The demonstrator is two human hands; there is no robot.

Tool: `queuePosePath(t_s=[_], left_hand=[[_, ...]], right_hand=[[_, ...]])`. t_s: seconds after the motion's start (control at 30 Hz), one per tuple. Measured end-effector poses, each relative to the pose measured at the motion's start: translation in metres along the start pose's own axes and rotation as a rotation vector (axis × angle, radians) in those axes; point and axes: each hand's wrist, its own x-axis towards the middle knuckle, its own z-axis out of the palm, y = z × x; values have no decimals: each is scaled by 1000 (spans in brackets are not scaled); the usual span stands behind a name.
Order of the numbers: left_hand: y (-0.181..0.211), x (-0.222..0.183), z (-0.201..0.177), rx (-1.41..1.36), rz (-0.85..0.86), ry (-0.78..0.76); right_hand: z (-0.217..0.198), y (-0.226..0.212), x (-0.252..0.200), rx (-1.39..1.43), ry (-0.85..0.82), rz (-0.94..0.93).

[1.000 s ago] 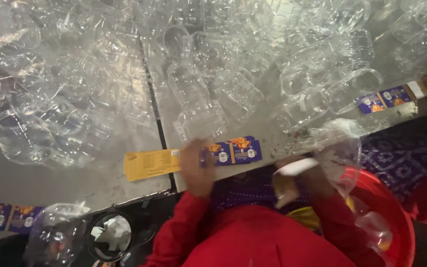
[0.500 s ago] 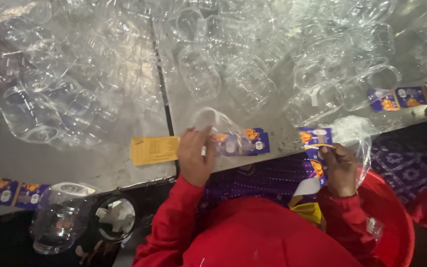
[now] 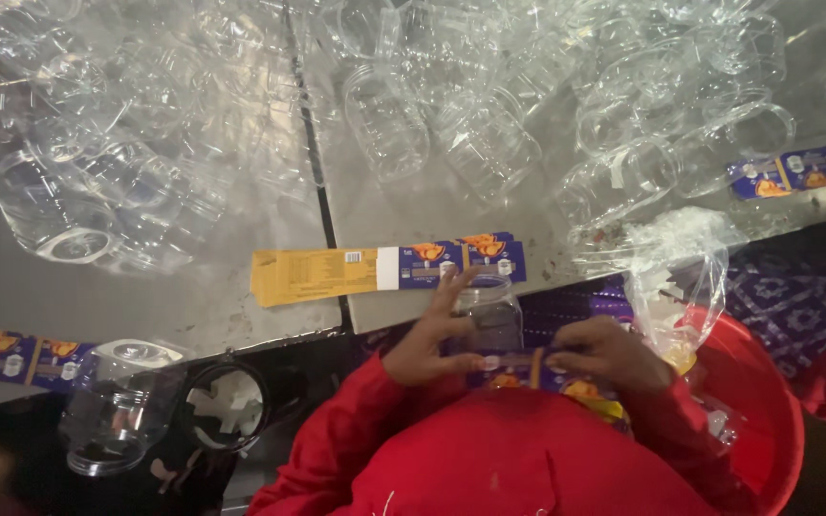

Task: The person labels plastic containers by hand, applying decorative wrappers to clear plastic jars at a workstation.

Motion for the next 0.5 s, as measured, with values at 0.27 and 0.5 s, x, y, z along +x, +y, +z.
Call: queuePosePath(t_s=[0.27, 0.5], left_hand=[[-3, 4, -32, -1, -60, -106], [-26, 22, -35, -6, -245, 9]], right_hand=[[12, 3, 26, -239, 234, -40], [42, -11, 46, -114, 351, 9]])
